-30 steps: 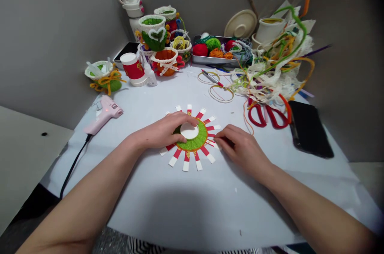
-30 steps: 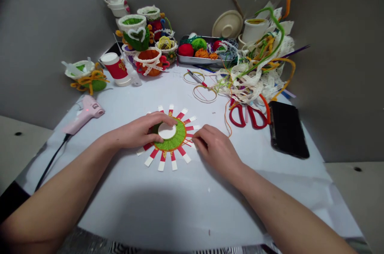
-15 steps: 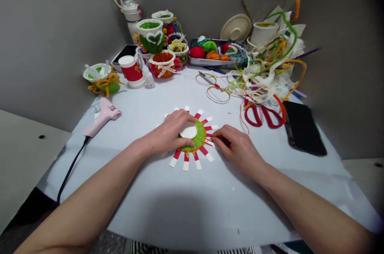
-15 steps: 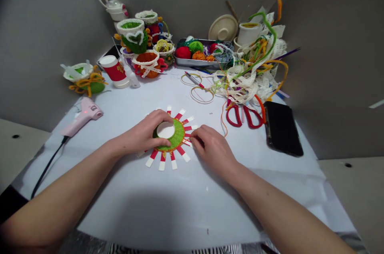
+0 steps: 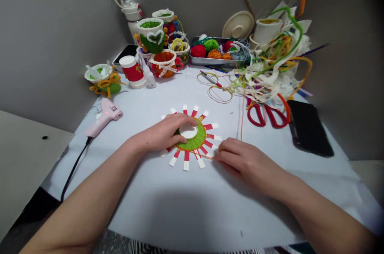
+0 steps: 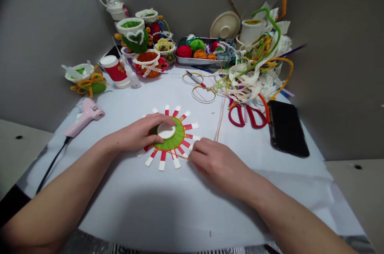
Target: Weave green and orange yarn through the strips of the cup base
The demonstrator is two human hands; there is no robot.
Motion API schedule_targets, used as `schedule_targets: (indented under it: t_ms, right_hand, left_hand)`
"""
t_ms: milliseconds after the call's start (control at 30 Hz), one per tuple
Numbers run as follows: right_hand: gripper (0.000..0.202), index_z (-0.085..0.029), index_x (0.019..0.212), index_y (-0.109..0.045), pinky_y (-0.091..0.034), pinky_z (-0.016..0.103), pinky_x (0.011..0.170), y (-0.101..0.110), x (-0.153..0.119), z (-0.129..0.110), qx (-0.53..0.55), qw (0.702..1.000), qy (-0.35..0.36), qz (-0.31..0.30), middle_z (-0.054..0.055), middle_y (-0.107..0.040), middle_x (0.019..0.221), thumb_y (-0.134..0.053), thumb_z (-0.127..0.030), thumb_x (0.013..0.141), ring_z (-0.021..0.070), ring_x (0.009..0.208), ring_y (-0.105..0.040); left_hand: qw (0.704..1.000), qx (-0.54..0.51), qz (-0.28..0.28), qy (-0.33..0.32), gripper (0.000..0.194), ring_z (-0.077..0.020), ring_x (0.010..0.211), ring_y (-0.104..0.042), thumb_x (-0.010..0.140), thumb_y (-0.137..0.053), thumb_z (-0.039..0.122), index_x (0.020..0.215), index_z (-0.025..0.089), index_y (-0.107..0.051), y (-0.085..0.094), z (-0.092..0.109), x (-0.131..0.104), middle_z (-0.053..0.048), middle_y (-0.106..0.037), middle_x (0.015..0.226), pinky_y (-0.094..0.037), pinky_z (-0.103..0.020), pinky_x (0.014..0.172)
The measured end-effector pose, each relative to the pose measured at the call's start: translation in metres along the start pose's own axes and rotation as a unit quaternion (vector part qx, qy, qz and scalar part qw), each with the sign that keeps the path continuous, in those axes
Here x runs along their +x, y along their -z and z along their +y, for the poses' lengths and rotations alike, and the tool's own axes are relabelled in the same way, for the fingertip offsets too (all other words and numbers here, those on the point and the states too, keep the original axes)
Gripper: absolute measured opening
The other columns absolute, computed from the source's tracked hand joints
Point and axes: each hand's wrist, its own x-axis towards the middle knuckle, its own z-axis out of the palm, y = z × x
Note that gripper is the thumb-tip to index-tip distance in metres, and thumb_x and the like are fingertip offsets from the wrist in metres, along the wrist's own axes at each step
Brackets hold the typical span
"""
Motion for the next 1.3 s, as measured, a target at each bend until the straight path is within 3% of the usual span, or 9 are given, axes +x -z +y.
schedule_targets:
  t_ms: [200, 400, 600, 767, 1033, 1133, 1300]
  right_hand:
    - [0.035, -0.017, 0.086, -0.070, -0.044, 0.036, 0.063, -0.001, -0.004, -0.010, -0.086, 0.994, 0.046, -0.039, 0.009, -0.065, 0.085, -0.041, -0.008, 0.105, 0.0210, 0.077, -0.054]
    - [0.031, -0.015, 0.094, -0.073, -0.045, 0.036, 0.063, -0.004, -0.006, -0.001, -0.121, 0.992, -0.018, -0.002, 0.011, -0.065, 0.087, -0.044, -0.011, 0.105, 0.0222, 0.077, -0.055]
    - [0.022, -0.018, 0.097, -0.072, -0.049, 0.035, 0.072, -0.017, 0.003, 0.014, -0.025, 0.994, -0.094, 0.057, 0.008, -0.066, 0.089, -0.053, -0.023, 0.107, 0.0215, 0.084, -0.061]
    - [0.018, -0.020, 0.090, -0.068, -0.048, 0.033, 0.070, -0.026, 0.009, 0.022, 0.012, 0.979, -0.169, 0.111, 0.005, -0.067, 0.085, -0.057, -0.025, 0.104, 0.0198, 0.081, -0.062]
    - [0.016, -0.020, 0.090, -0.067, -0.047, 0.034, 0.073, -0.029, 0.010, 0.020, 0.031, 0.976, -0.184, 0.110, 0.005, -0.067, 0.086, -0.058, -0.023, 0.103, 0.0198, 0.082, -0.062]
    - [0.015, -0.020, 0.091, -0.067, -0.047, 0.034, 0.073, -0.028, 0.011, 0.021, 0.031, 0.976, -0.189, 0.104, 0.005, -0.067, 0.087, -0.058, -0.023, 0.103, 0.0199, 0.083, -0.062]
    - [0.013, -0.020, 0.093, -0.068, -0.047, 0.033, 0.072, -0.025, 0.010, 0.021, 0.029, 0.980, -0.169, 0.104, 0.005, -0.067, 0.087, -0.060, -0.022, 0.103, 0.0200, 0.083, -0.063]
  left_hand:
    - [1.000, -0.015, 0.006, -0.002, 0.048, -0.0277, 0.133, -0.058, 0.088, -0.067, 0.012, 0.132, 0.029, -0.060, -0.001, -0.002, -0.001, -0.007, -0.065, 0.141, -0.046, -0.050, 0.115]
    - [1.000, -0.017, 0.003, -0.006, 0.045, -0.0264, 0.132, -0.059, 0.090, -0.067, 0.013, 0.131, 0.028, -0.060, 0.000, -0.002, -0.001, -0.007, -0.065, 0.140, -0.046, -0.048, 0.114]
    - [1.000, -0.010, 0.002, -0.008, 0.043, -0.0273, 0.132, -0.059, 0.089, -0.066, 0.012, 0.129, 0.027, -0.060, 0.000, 0.001, 0.000, -0.007, -0.065, 0.140, -0.046, -0.049, 0.114]
    - [1.000, -0.007, 0.001, -0.007, 0.044, -0.0267, 0.133, -0.058, 0.088, -0.065, 0.009, 0.128, 0.027, -0.059, 0.002, 0.003, 0.000, -0.007, -0.065, 0.140, -0.047, -0.048, 0.113]
    - [0.998, 0.003, 0.040, -0.051, 0.029, -0.0288, 0.138, -0.053, 0.092, -0.065, 0.018, 0.119, 0.024, -0.057, -0.007, 0.010, 0.002, -0.011, -0.059, 0.143, -0.043, -0.052, 0.117]
    - [0.997, 0.013, 0.074, -0.014, 0.034, -0.0312, 0.138, -0.050, 0.091, -0.074, 0.029, 0.120, 0.024, -0.057, -0.012, 0.011, 0.004, -0.013, -0.053, 0.143, -0.045, -0.053, 0.116]
    - [0.996, 0.052, 0.067, 0.019, 0.040, -0.0305, 0.122, -0.056, 0.090, -0.079, 0.031, 0.123, 0.022, -0.057, -0.010, 0.014, 0.004, -0.010, -0.061, 0.127, -0.048, -0.050, 0.107]
